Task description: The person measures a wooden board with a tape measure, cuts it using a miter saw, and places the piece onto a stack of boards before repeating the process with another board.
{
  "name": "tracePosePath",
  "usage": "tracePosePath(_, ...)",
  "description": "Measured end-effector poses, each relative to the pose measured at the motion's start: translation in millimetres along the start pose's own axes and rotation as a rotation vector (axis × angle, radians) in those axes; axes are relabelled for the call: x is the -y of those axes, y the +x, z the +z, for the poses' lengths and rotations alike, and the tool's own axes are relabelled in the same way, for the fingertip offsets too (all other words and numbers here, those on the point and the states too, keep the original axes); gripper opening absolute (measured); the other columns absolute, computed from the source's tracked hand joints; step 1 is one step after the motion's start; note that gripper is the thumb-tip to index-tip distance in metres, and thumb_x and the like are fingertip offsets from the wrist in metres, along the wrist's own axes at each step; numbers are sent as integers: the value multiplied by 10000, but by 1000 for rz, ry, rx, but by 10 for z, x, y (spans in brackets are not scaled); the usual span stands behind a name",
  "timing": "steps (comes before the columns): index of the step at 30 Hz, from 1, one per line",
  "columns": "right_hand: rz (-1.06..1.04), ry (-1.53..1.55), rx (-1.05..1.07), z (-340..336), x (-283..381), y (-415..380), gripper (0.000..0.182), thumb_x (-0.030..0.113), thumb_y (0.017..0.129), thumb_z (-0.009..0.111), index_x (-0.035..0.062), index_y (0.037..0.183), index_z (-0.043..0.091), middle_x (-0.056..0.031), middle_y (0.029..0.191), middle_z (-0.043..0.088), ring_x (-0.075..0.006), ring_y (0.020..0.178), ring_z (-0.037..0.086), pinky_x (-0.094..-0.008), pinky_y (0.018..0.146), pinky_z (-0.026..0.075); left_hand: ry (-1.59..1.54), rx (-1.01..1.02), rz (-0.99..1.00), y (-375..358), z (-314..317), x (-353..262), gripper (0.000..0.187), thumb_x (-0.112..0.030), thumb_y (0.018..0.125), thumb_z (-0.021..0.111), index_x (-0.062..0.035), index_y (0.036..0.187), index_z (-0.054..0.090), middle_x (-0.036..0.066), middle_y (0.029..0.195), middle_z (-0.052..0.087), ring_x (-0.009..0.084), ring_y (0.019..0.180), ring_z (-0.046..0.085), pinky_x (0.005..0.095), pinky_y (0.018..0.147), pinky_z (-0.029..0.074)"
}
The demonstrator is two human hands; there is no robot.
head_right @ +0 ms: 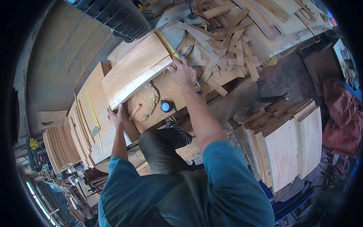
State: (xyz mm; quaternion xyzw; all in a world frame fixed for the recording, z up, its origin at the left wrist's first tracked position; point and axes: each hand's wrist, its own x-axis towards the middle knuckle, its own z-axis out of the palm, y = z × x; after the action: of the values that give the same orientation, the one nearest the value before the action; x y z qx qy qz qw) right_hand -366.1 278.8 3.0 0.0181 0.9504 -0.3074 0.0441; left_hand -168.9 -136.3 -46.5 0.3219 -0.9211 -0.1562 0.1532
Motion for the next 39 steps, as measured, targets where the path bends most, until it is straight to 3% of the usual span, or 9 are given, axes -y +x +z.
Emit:
tracePosePath(9,-61,-24,-61,86,-10,-17,581,575,953,671,348,1483,601,-34,1574,538,-368,1167,711,-520,959,573,-1,-14,-6,-20,-86,-95,1062,-742,836,735,-98,1622,428,305,1649,384,450,1551,333,534,1300,161)
tracePosePath(27,-100,-109,-114,158,15,-49,637,538,948,693,294,1524,573,-134,1598,510,-352,1373,583,-545,1089,485,-27,-20,-51,-75,-279,-289,1085,-720,792,791,-78,1599,451,261,1607,472,367,1567,345,553,1302,170)
tracePosePath(30,-609,-75,-639,163,-28,-303,595,283,809,828,89,1343,651,-200,1340,616,-370,1147,624,-556,984,487,-49,-431,141,-163,-291,-341,969,-573,788,867,-34,1514,516,254,1452,596,392,1426,487,563,1211,309)
tracePosePath(32,-595,-220,80,213,43,-773,546,288,817,820,100,1304,663,-156,1252,642,-364,1123,598,-531,993,467,-189,-555,156,-354,-233,-452,847,-519,806,866,-30,1436,579,235,1382,637,388,1338,549,551,1153,376)
tracePosePath(33,-848,58,-108,495,-45,-1067,595,328,820,821,114,1346,645,-134,1207,659,-339,1141,585,-487,990,485,-319,-676,173,-489,-226,-546,726,-465,825,866,-26,1359,642,216,1313,678,383,1249,611,539,1094,442)
tracePosePath(34,-785,-22,-4,538,66,-1341,669,335,830,816,106,1415,589,-139,1258,634,-337,1169,589,-458,943,523,-461,-435,192,-698,-296,-755,447,-330,893,826,-16,1194,722,172,1175,743,353,1099,692,471,997,530)
tracePosePath(35,-682,-121,58,717,60,-1487,706,332,837,809,110,1454,548,-143,1294,615,-343,1184,587,-472,946,532,-519,-539,286,-882,-87,-903,256,-222,946,770,-14,1092,747,149,1042,768,311,983,726,418,901,567)
tracePosePath(36,-582,-218,120,915,-10,-1581,744,328,845,802,114,1494,507,-148,1331,596,-350,1198,585,-485,949,541,-685,-184,146,-1141,-138,-1122,176,-136,969,721,-14,1093,745,161,1030,764,293,965,732,390,880,572)
tracePosePath(39,-426,-127,235,1066,-22,-1606,782,331,860,783,117,1533,447,-173,1397,547,-384,1244,562,-527,1009,519,-790,87,152,-1405,271,-1294,222,-127,991,683,15,1152,739,158,1101,766,285,977,737,377,885,577)
